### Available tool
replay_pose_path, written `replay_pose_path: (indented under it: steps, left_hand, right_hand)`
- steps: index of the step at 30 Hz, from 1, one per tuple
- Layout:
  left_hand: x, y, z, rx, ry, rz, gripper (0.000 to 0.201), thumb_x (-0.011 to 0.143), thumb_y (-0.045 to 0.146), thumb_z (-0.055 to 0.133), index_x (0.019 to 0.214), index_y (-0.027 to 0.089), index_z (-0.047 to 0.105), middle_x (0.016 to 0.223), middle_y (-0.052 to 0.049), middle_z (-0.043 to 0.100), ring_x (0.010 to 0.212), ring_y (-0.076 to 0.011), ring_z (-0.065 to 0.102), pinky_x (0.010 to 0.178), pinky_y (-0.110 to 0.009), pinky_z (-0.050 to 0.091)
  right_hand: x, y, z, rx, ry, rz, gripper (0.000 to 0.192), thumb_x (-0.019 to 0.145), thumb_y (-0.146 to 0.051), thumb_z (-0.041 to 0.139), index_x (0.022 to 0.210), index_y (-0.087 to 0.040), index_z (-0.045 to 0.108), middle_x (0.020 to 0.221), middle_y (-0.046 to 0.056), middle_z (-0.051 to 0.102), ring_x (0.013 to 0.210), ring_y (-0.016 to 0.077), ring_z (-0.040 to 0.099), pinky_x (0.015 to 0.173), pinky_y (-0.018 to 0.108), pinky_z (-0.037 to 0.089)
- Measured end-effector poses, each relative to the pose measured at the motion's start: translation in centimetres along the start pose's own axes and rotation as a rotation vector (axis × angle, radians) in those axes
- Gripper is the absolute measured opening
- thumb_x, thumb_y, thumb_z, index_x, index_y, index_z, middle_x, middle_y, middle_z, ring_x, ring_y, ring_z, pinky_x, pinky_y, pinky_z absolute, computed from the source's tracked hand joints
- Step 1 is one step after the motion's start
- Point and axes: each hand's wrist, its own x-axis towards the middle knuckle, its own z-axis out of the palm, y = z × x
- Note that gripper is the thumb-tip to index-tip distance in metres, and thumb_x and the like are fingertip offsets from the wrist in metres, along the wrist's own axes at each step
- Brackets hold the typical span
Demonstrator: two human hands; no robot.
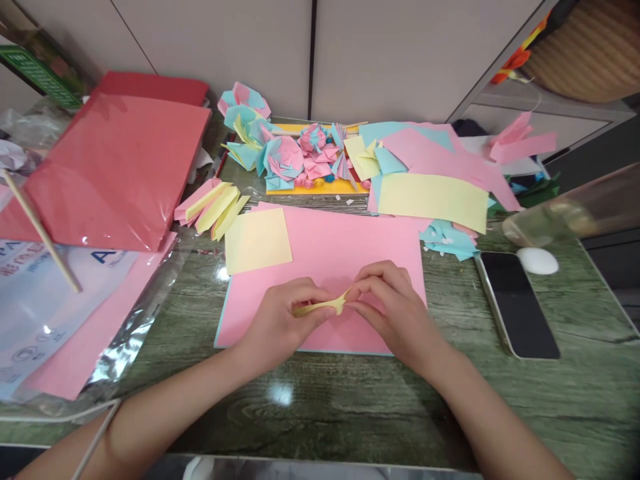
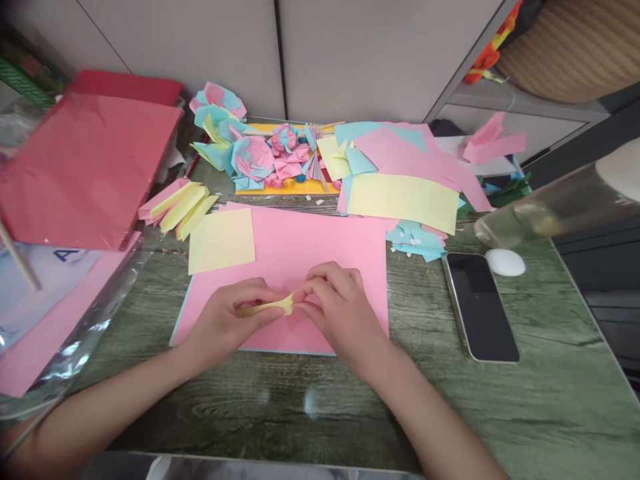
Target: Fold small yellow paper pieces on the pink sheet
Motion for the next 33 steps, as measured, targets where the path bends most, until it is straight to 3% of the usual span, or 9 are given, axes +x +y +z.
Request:
replay_pose_path:
  steps: [6, 13, 18, 24, 29, 33]
  left_hand:
    - [0.3, 0.0, -0.3, 0.0, -0.001, -0.003, 0.009, 0.078, 0.022, 0.061, 0.082, 0.02, 0.068, 0.072, 0.001, 0.06, 0.067, -0.0102, 0.053, 0.06, -0.022, 0.038]
    - [0.3, -0.3, -0.2, -0.078, -0.011, -0.037, 0.009, 0.076, 0.023, 0.063, 0.084, 0.021, 0.068, 0.075, 0.002, 0.062, 0.071, -0.0109, 0.055, 0.063, -0.023, 0.039]
    - [0.2, -0.3, -0.3, -0.113, -0.024, -0.055, 0.01, 0.075, 0.024, 0.064, 0.084, 0.02, 0.068, 0.074, 0.001, 0.062, 0.071, -0.0113, 0.054, 0.064, -0.024, 0.039]
    - [0.2, -0.4, -0.1, -0.145, -0.067, -0.072, 0.011, 0.076, 0.027, 0.063, 0.081, 0.019, 0.068, 0.072, 0.002, 0.061, 0.068, -0.0105, 0.052, 0.061, -0.023, 0.038]
    - [0.2, -0.5, 0.0, -0.137, -0.08, -0.087, 0.013, 0.076, 0.029, 0.063, 0.084, 0.019, 0.068, 0.074, 0.001, 0.062, 0.07, -0.0119, 0.053, 0.063, -0.024, 0.038]
    - [0.3, -0.4, -0.2, -0.208, -0.057, -0.117, 0.013, 0.074, 0.028, 0.066, 0.083, 0.019, 0.067, 0.077, 0.0, 0.064, 0.073, -0.0127, 0.055, 0.067, -0.024, 0.041]
  right_hand:
    - [0.0, 0.7, -0.2, -0.117, 0.011, -0.042, 0.005, 0.083, -0.022, 0.054, 0.085, -0.02, 0.05, 0.097, 0.005, 0.051, 0.093, 0.0176, 0.048, 0.08, 0.035, 0.036]
    - [0.1, 0.1, -0.7, 0.232, 0.012, 0.136, 0.008, 0.088, -0.02, 0.044, 0.089, -0.021, 0.052, 0.095, 0.003, 0.048, 0.092, 0.0136, 0.048, 0.081, 0.03, 0.039]
    - [0.0, -0.5, -0.5, 0.401, -0.065, 0.191, 0.003, 0.08, -0.021, 0.058, 0.082, -0.021, 0.055, 0.089, 0.0, 0.051, 0.086, 0.0135, 0.05, 0.076, 0.03, 0.04]
    - [0.0, -0.1, 0.3, 0.615, -0.029, 0.235, 0.005, 0.077, -0.017, 0.06, 0.075, -0.021, 0.059, 0.083, -0.001, 0.052, 0.081, 0.0128, 0.05, 0.072, 0.029, 0.04]
    - [0.0, 0.0, 0.4, 0.634, -0.001, 0.264, 0.009, 0.077, -0.017, 0.06, 0.069, -0.021, 0.057, 0.079, -0.002, 0.051, 0.079, 0.0127, 0.049, 0.071, 0.029, 0.038]
    - [0.3, -0.4, 0.0, 0.619, -0.095, 0.305, 0.005, 0.08, -0.023, 0.055, 0.076, -0.022, 0.054, 0.083, -0.002, 0.051, 0.081, 0.0126, 0.049, 0.072, 0.028, 0.039]
